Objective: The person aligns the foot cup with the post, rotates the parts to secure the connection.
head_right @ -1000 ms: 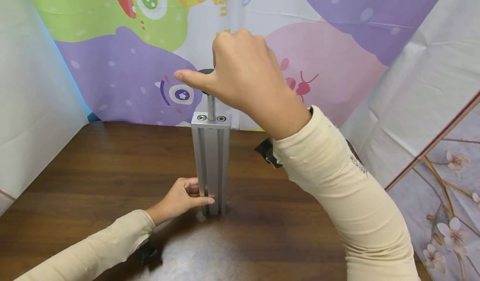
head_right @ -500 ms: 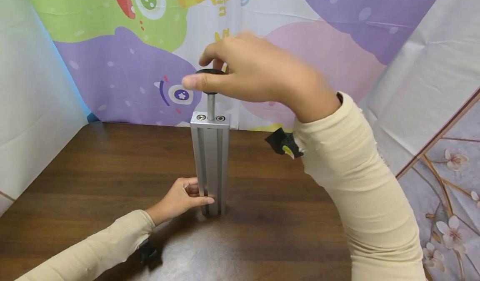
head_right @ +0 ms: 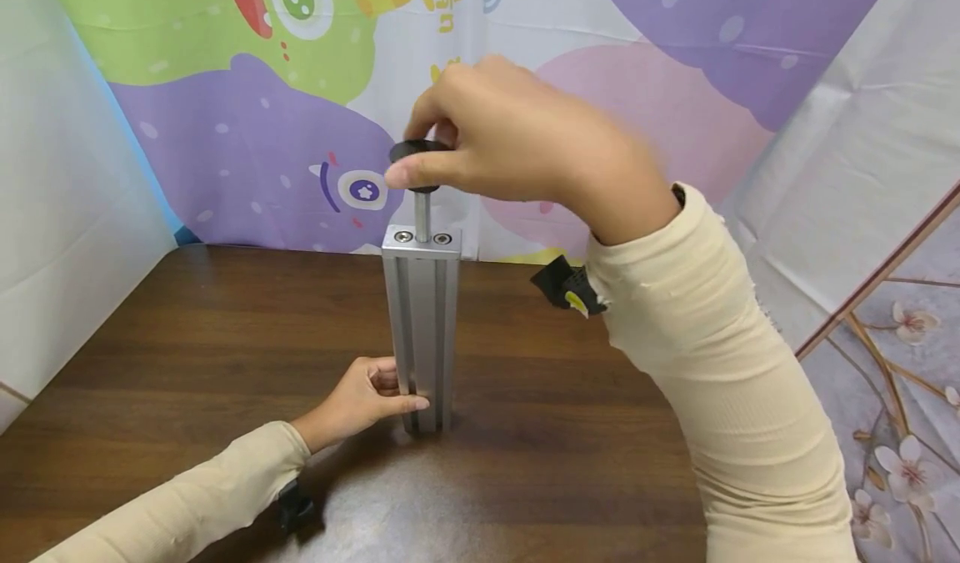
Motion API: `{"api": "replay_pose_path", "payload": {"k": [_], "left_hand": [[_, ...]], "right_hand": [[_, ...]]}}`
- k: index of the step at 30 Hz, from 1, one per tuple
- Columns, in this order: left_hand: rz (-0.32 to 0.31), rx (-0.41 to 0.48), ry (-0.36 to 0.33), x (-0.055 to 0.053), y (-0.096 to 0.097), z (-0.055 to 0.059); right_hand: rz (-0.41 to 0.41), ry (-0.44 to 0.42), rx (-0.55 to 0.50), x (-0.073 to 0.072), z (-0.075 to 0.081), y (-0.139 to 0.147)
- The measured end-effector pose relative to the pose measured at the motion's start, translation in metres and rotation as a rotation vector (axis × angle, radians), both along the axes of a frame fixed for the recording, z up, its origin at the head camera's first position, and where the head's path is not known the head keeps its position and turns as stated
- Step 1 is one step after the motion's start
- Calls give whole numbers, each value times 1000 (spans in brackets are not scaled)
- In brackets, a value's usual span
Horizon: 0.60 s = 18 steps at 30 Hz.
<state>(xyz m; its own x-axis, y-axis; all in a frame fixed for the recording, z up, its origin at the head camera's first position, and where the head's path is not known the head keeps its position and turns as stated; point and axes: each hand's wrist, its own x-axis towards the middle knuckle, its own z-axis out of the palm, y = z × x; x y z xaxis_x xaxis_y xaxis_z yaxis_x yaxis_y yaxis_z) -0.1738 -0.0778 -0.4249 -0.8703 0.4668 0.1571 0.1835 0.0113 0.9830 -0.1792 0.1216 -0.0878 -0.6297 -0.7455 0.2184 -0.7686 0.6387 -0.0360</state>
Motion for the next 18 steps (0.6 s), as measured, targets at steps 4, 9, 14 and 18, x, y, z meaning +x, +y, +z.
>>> {"api": "replay_pose_path", "payload": {"k": [4,9,14,18], "left_hand": [[-1,5,1,0,0,0],[-1,9,-8,1,0,1],[-2,14,-12,0,0,1],[-6,19,-12,0,0,2]], "right_hand": [[-235,143,-76,11,-6,-12],[-313,203,-113,13,-11,-19],[-314,212,-121,13,-12,-19],[-306,211,-111,15,-14,-19]]}}
